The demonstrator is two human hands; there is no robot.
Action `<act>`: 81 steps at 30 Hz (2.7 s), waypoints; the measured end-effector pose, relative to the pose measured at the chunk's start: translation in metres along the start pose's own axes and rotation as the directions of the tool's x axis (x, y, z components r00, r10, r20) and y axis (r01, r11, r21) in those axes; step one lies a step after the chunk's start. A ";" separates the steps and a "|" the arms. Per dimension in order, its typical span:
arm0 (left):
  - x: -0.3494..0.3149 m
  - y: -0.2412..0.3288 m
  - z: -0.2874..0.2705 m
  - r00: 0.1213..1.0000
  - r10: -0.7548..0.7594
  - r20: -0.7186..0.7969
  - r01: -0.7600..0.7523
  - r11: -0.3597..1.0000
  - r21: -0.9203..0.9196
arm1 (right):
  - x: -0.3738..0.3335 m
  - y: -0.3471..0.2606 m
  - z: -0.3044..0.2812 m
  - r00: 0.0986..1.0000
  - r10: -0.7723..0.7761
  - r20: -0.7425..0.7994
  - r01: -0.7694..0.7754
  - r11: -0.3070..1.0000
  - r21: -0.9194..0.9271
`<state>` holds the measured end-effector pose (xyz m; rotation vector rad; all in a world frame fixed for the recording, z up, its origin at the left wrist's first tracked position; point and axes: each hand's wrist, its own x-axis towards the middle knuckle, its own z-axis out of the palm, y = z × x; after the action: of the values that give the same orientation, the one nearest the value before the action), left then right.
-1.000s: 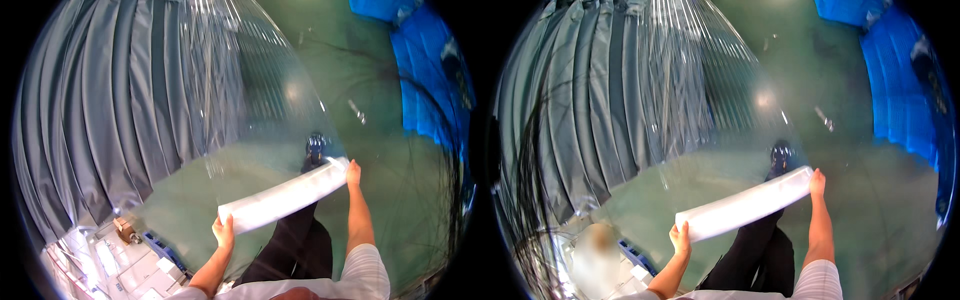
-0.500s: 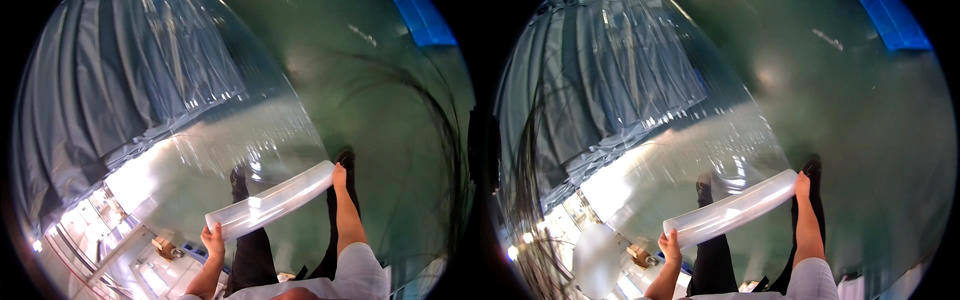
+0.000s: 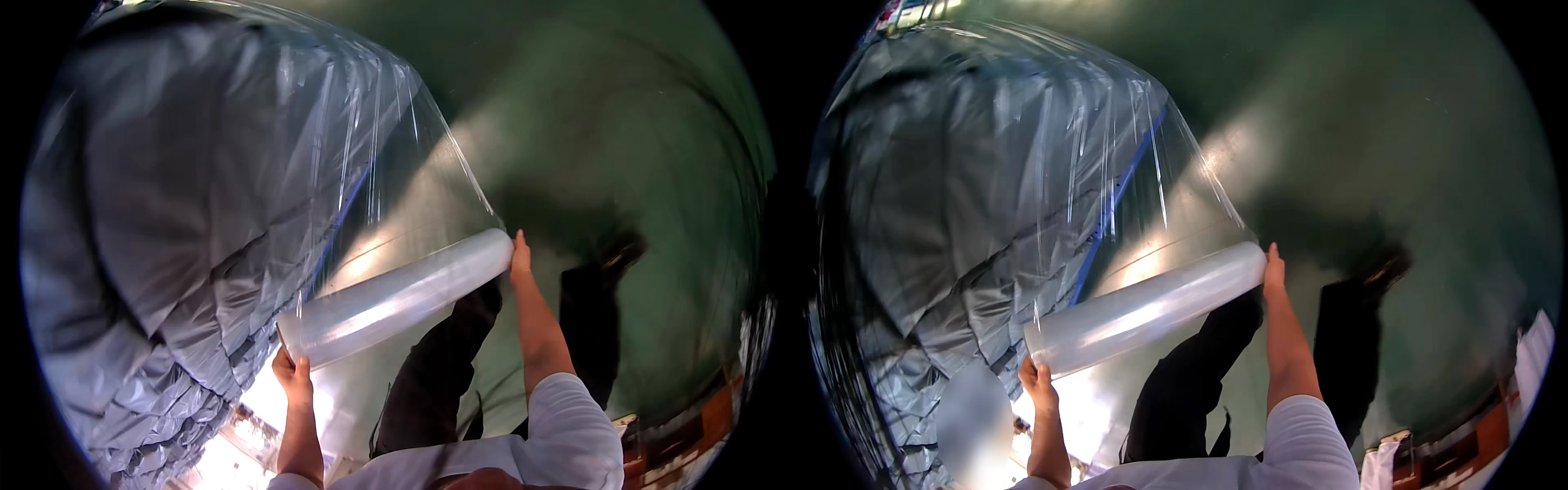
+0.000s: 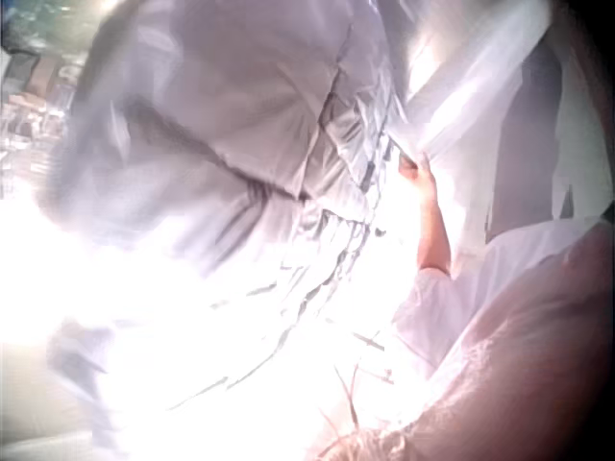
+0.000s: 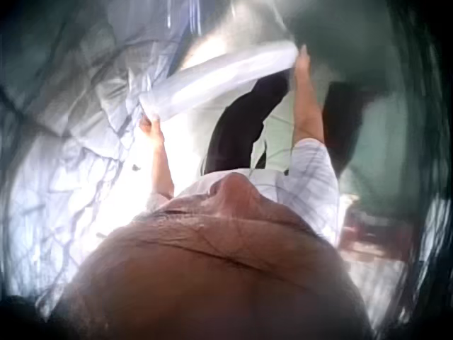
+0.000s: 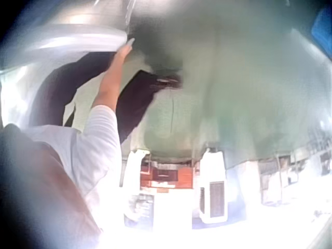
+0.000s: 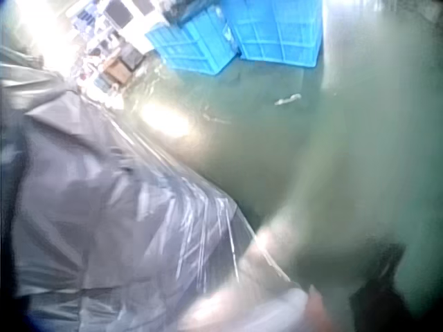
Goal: The person wraps a large stack of grey items on a blue pallet with clear plastic wrap, circling the load multiple times to secure it. After finishing, the person uses a manual pallet jack to lift and move the wrapped pallet across the warehouse floor.
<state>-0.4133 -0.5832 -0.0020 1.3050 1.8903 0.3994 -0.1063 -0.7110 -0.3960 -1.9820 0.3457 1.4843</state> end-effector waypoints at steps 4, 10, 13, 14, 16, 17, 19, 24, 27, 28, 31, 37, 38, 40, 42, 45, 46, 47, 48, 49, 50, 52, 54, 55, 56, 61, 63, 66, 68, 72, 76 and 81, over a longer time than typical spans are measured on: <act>-0.017 -0.042 -0.042 0.986 0.003 0.167 0.036 0.972 -0.232 | -0.075 0.022 -0.062 0.966 -0.061 -0.253 0.141 0.939 0.312; -0.028 -0.169 -0.067 0.916 -0.120 0.383 0.269 0.891 -0.365 | -0.194 0.082 -0.140 0.757 -0.456 -0.468 0.460 0.881 -0.112; -0.046 -0.235 -0.098 0.803 -0.181 0.568 0.471 0.777 -0.419 | -0.287 0.151 -0.150 0.687 -0.482 -0.544 0.491 0.860 -0.141; -0.056 -0.264 -0.112 0.773 -0.226 0.593 0.523 0.755 -0.395 | -0.315 0.185 -0.148 0.680 -0.475 -0.558 0.493 0.860 -0.132; -0.076 -0.283 -0.129 0.745 -0.209 0.633 0.560 0.711 -0.425 | -0.354 0.246 -0.153 0.655 -0.447 -0.609 0.486 0.867 -0.113; -0.086 -0.286 -0.143 0.705 -0.227 0.671 0.597 0.701 -0.390 | -0.367 0.284 -0.149 0.659 -0.414 -0.628 0.463 0.881 -0.095; -0.098 -0.331 -0.180 0.676 -0.257 0.691 0.621 0.704 -0.345 | -0.409 0.360 -0.122 0.631 -0.363 -0.685 0.456 0.888 -0.050; -0.110 -0.436 -0.289 0.620 -0.227 0.752 0.592 0.763 -0.258 | -0.500 0.537 -0.046 0.654 -0.294 -0.697 0.473 0.878 0.073; -0.127 -0.470 -0.359 0.585 -0.231 0.778 0.560 0.809 -0.180 | -0.551 0.593 -0.008 0.716 -0.225 -0.661 0.507 0.818 0.271; -0.144 -0.473 -0.386 0.575 -0.270 0.772 0.610 0.771 -0.184 | -0.569 0.618 0.012 0.734 -0.154 -0.662 0.443 0.846 0.295; -0.161 -0.535 -0.459 0.609 -0.230 0.759 0.552 0.810 -0.198 | -0.616 0.690 0.065 0.744 -0.174 -0.645 0.431 0.863 0.265; -0.194 -0.649 -0.572 0.748 -0.160 0.644 0.391 0.890 -0.234 | -0.685 0.820 0.153 0.732 -0.176 -0.659 0.399 0.894 0.205; -0.199 -0.667 -0.588 0.768 -0.135 0.626 0.330 0.921 -0.205 | -0.700 0.844 0.169 0.732 -0.161 -0.662 0.382 0.901 0.203; -0.206 -0.697 -0.609 0.756 -0.041 0.654 0.260 0.935 -0.242 | -0.717 0.880 0.197 0.703 -0.114 -0.702 0.403 0.877 0.261; -0.217 -0.745 -0.643 0.752 -0.002 0.659 0.163 0.970 -0.183 | -0.724 0.935 0.216 0.668 -0.133 -0.732 0.447 0.858 0.252; -0.260 -0.757 -0.671 0.782 0.032 0.623 0.055 0.991 -0.121 | -0.751 0.990 0.240 0.615 -0.227 -0.755 0.415 0.907 0.065; -0.276 -0.756 -0.680 0.788 0.026 0.615 0.035 0.996 -0.087 | -0.760 1.004 0.247 0.658 -0.175 -0.732 0.398 0.906 0.141; -0.276 -0.756 -0.672 0.783 0.059 0.619 -0.004 0.996 -0.090 | -0.750 1.005 0.242 0.672 -0.144 -0.727 0.414 0.886 0.208; -0.278 -0.781 -0.684 0.780 0.069 0.622 -0.078 0.997 -0.013 | -0.740 1.041 0.247 0.601 -0.158 -0.783 0.354 0.931 0.084; -0.287 -0.792 -0.701 0.816 0.046 0.577 -0.057 0.998 0.001 | -0.744 1.054 0.262 0.590 -0.202 -0.782 0.351 0.936 0.023; -0.298 -0.803 -0.718 0.849 0.025 0.528 -0.037 0.999 0.012 | -0.745 1.063 0.276 0.579 -0.246 -0.777 0.348 0.937 -0.037; -0.300 -0.821 -0.742 0.876 0.083 0.475 -0.095 0.995 0.001 | -0.742 1.072 0.299 0.642 -0.211 -0.737 0.332 0.943 0.019; -0.295 -0.850 -0.779 0.872 0.146 0.468 -0.145 0.989 -0.038 | -0.746 1.103 0.360 0.644 -0.175 -0.745 0.336 0.939 0.069; -0.291 -0.861 -0.793 0.869 0.179 0.461 -0.171 0.983 -0.060 | -0.745 1.116 0.386 0.646 -0.160 -0.746 0.341 0.935 0.094; -0.285 -0.873 -0.802 0.838 0.230 0.495 -0.203 0.973 -0.109 | -0.732 1.141 0.408 0.681 -0.103 -0.725 0.345 0.919 0.193; -0.253 -0.935 -0.868 0.845 0.207 0.493 -0.279 0.957 0.076 | -0.715 1.278 0.580 0.726 -0.050 -0.686 0.271 0.937 0.220; -0.229 -0.954 -0.896 0.848 0.206 0.488 -0.325 0.930 0.172 | -0.712 1.319 0.660 0.756 -0.008 -0.655 0.224 0.943 0.247; -0.189 -0.977 -0.932 0.852 0.233 0.469 -0.387 0.884 0.263 | -0.712 1.348 0.769 0.786 0.078 -0.613 0.079 0.971 0.225; -0.141 -0.970 -0.968 0.856 0.219 0.469 -0.448 0.765 0.462 | -0.714 1.344 0.863 0.833 0.050 -0.551 0.075 0.977 0.202; -0.062 -0.948 -0.990 0.734 0.399 0.549 -0.668 0.568 0.481 | -0.693 1.303 1.040 0.869 0.256 -0.424 0.034 0.823 0.567; 0.025 -0.880 -1.018 0.597 0.446 0.667 -0.798 0.419 0.434 | -0.689 1.198 1.187 0.850 0.286 -0.443 0.152 0.671 0.725; 0.138 -0.821 -1.036 0.281 0.334 0.900 -0.897 0.425 0.123 | -0.698 1.148 1.256 0.803 0.507 -0.311 -0.010 0.535 0.845</act>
<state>-1.7395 -0.6291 0.0772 2.2776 0.5403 -0.4732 -1.9331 -0.9200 -0.3300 -1.4998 1.3871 0.6174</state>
